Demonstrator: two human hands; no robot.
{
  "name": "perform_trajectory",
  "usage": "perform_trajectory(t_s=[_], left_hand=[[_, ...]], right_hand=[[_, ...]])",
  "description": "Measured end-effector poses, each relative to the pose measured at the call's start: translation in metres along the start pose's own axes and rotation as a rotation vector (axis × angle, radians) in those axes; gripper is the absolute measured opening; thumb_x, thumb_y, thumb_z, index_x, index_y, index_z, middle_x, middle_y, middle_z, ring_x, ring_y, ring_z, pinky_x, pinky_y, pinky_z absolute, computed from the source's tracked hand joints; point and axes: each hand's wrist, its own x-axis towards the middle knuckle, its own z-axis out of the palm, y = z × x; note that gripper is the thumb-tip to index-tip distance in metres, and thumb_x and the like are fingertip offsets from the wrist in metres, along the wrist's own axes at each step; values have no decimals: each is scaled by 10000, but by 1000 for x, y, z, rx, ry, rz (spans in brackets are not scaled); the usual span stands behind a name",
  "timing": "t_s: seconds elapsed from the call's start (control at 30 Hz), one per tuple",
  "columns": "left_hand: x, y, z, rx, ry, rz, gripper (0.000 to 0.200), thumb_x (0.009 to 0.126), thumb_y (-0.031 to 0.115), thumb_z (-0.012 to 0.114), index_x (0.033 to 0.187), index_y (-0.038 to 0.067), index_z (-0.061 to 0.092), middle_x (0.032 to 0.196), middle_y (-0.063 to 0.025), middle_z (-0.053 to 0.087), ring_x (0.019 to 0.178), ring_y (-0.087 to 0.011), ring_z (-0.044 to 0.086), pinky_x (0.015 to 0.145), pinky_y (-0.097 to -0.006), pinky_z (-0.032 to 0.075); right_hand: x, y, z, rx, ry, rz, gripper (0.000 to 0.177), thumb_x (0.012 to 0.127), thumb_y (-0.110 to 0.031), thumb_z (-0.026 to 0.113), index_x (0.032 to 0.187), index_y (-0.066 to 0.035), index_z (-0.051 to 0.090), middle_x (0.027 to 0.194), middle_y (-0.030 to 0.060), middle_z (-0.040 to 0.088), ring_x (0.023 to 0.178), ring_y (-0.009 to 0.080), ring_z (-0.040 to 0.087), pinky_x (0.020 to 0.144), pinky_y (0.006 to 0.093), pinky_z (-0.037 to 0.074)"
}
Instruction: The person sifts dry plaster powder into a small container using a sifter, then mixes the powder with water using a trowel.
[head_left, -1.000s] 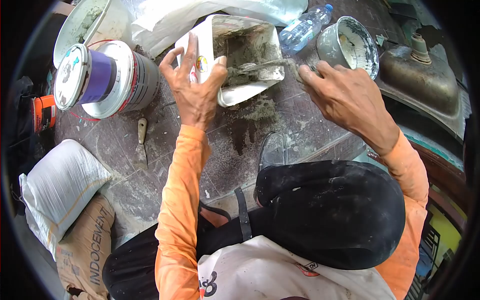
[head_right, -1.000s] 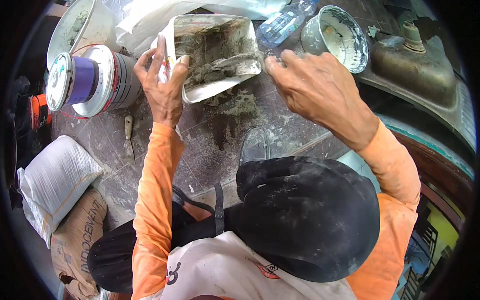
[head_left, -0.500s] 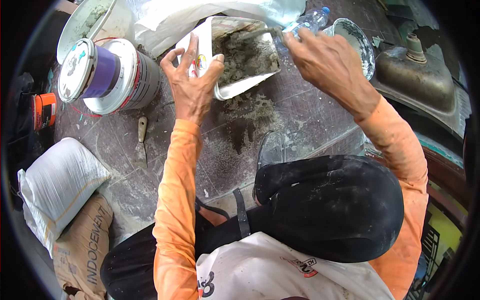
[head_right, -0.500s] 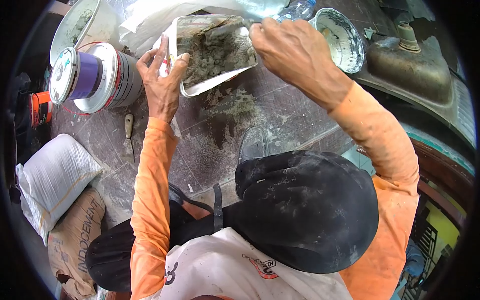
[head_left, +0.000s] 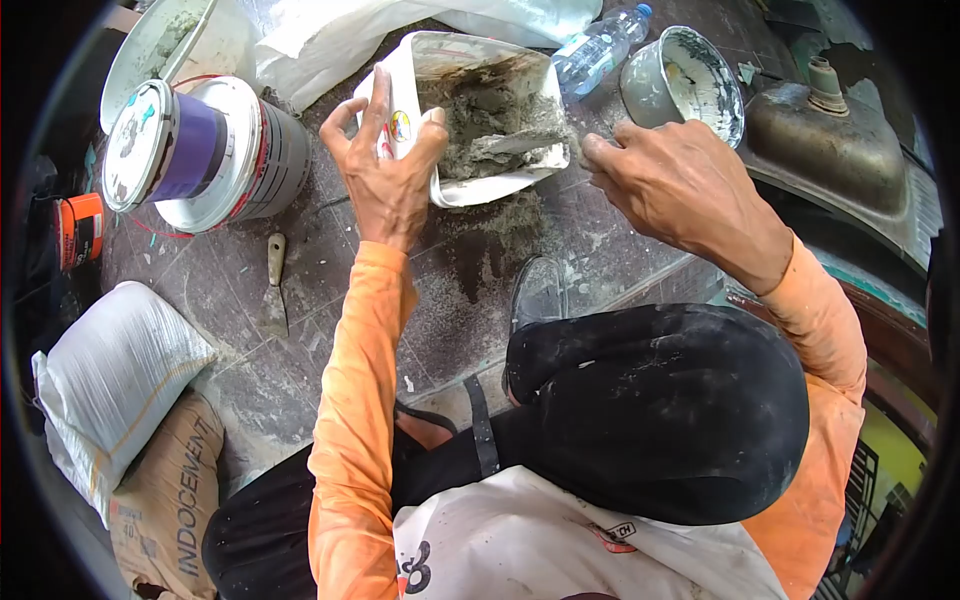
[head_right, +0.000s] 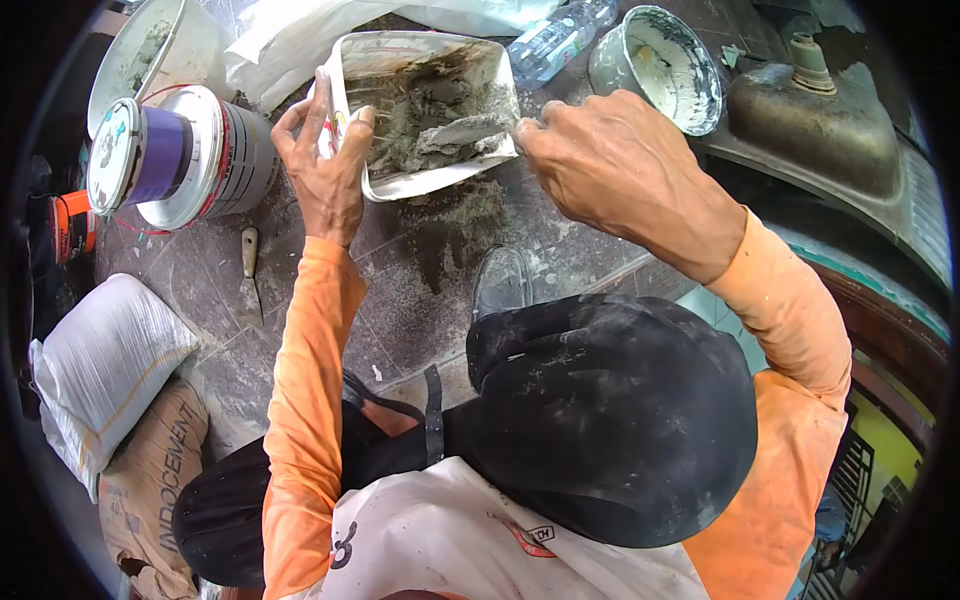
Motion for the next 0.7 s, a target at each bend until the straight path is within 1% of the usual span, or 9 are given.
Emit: perform_trajectory(t_s=[0.1,0.17,0.23,0.27,0.3,0.37,0.43,0.53,0.7], left_hand=[[10,0,-6,10,-86,-42,781,855,470,836,1553,174,652,1358,-188,421,1227,-345,562,1012,-448,548],[15,-2,-9,3,-98,-38,773,853,493,833,1536,171,669,1359,-187,431,1244,-349,562,1029,-450,544],[16,-10,-15,14,-163,-7,767,854,498,834,1531,175,674,1364,-185,446,1261,-341,562,1024,-451,557],[17,-14,-19,-35,-160,-59,733,868,468,832,1524,180,681,1372,-171,463,1288,-328,558,1042,-441,554],[18,-18,-22,-29,-158,-63,733,868,468,832,1524,180,681,1372,-171,463,1288,-328,558,1042,-441,554],[26,-18,-31,-229,-182,-130,713,880,462,820,1522,184,682,1385,-160,474,1325,-327,544,1080,-445,533],[37,-15,-48,-168,-211,-108,690,883,458,810,1505,181,698,1410,-152,492,1336,-305,550,1092,-429,529],[59,-21,-56,-193,-349,54,662,861,444,828,1462,181,733,1453,-157,520,1314,-264,591,1063,-399,559],[59,-8,-61,-135,-323,-43,687,856,506,848,1446,171,742,1429,-144,524,1321,-274,590,1049,-411,572]], right_hand=[[17,10,54,-16,41,40,161,983,-158,625,923,-39,716,756,144,701,703,335,754,607,452,582],[32,30,70,-44,-30,133,173,991,-174,618,921,-51,717,789,131,715,704,328,748,614,443,580],[27,45,76,-87,206,-28,208,1063,-257,624,1165,-92,700,902,98,708,716,313,723,608,451,547],[21,40,61,-138,143,-29,213,1054,-252,645,1224,-136,701,957,55,697,816,260,735,642,425,546],[14,38,50,-132,143,-34,213,1054,-252,645,1224,-136,701,957,55,697,816,260,735,642,425,546],[9,37,31,-215,299,-81,203,974,-206,704,1169,-148,701,973,24,671,834,207,726,665,374,553],[15,32,30,-208,264,-79,257,983,-239,707,1228,-163,693,1004,12,659,857,191,710,665,355,555],[43,24,60,-150,275,-139,337,994,-191,687,1329,-171,648,1032,11,659,842,178,695,691,327,565],[13,22,90,-163,210,-179,356,994,-136,644,1348,-160,674,1063,0,658,884,158,666,708,310,545]])
